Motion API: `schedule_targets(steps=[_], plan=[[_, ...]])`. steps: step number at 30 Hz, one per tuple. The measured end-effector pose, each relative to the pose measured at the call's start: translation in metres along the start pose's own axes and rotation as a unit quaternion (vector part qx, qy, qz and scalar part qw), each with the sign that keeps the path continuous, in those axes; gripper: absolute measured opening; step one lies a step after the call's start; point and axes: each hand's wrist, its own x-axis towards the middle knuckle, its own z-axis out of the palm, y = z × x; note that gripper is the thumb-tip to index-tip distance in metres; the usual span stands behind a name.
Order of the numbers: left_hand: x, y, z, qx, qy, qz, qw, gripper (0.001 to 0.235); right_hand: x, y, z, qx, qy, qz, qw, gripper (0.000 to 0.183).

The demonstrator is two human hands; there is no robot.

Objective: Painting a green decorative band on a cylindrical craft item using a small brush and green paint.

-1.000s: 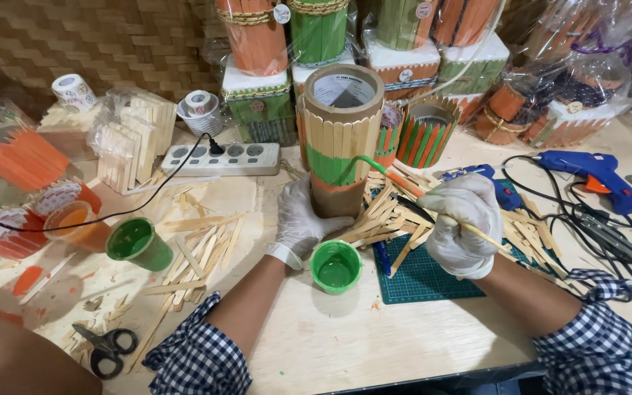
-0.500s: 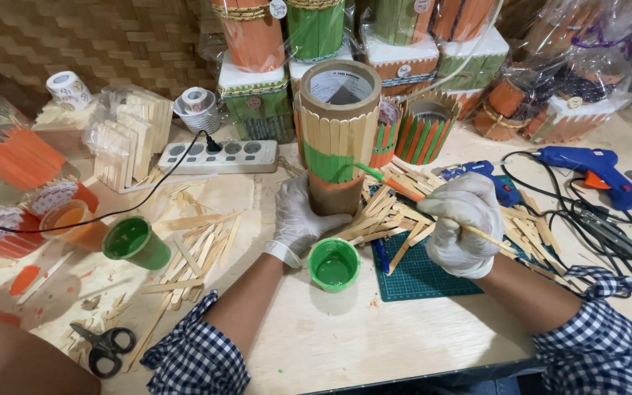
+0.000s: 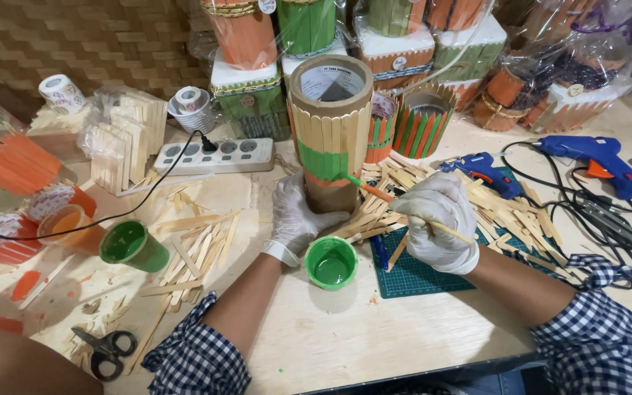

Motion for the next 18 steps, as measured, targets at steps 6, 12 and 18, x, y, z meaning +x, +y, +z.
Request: schedule_targets(steps=[6, 12, 18], plan=[[-0.004, 0.004, -0.001, -0.023, -0.015, -0.018, 0.999, 0.068, 0.002, -0.007, -0.014, -0.006, -0.026, 0.017, 0.999, 0.036], [0.000, 0.002, -0.005, 0.004, -0.019, -0.043, 0.999, 0.071, 0.002, -0.005, -0.005, -0.003, -0.013, -0.007, 1.000, 0.031], [0.000, 0.000, -0.003, -0.009, -0.012, -0.016, 1.000, 0.065, 0.003, 0.001, -0.010, -0.004, -0.012, -0.011, 1.000, 0.032]])
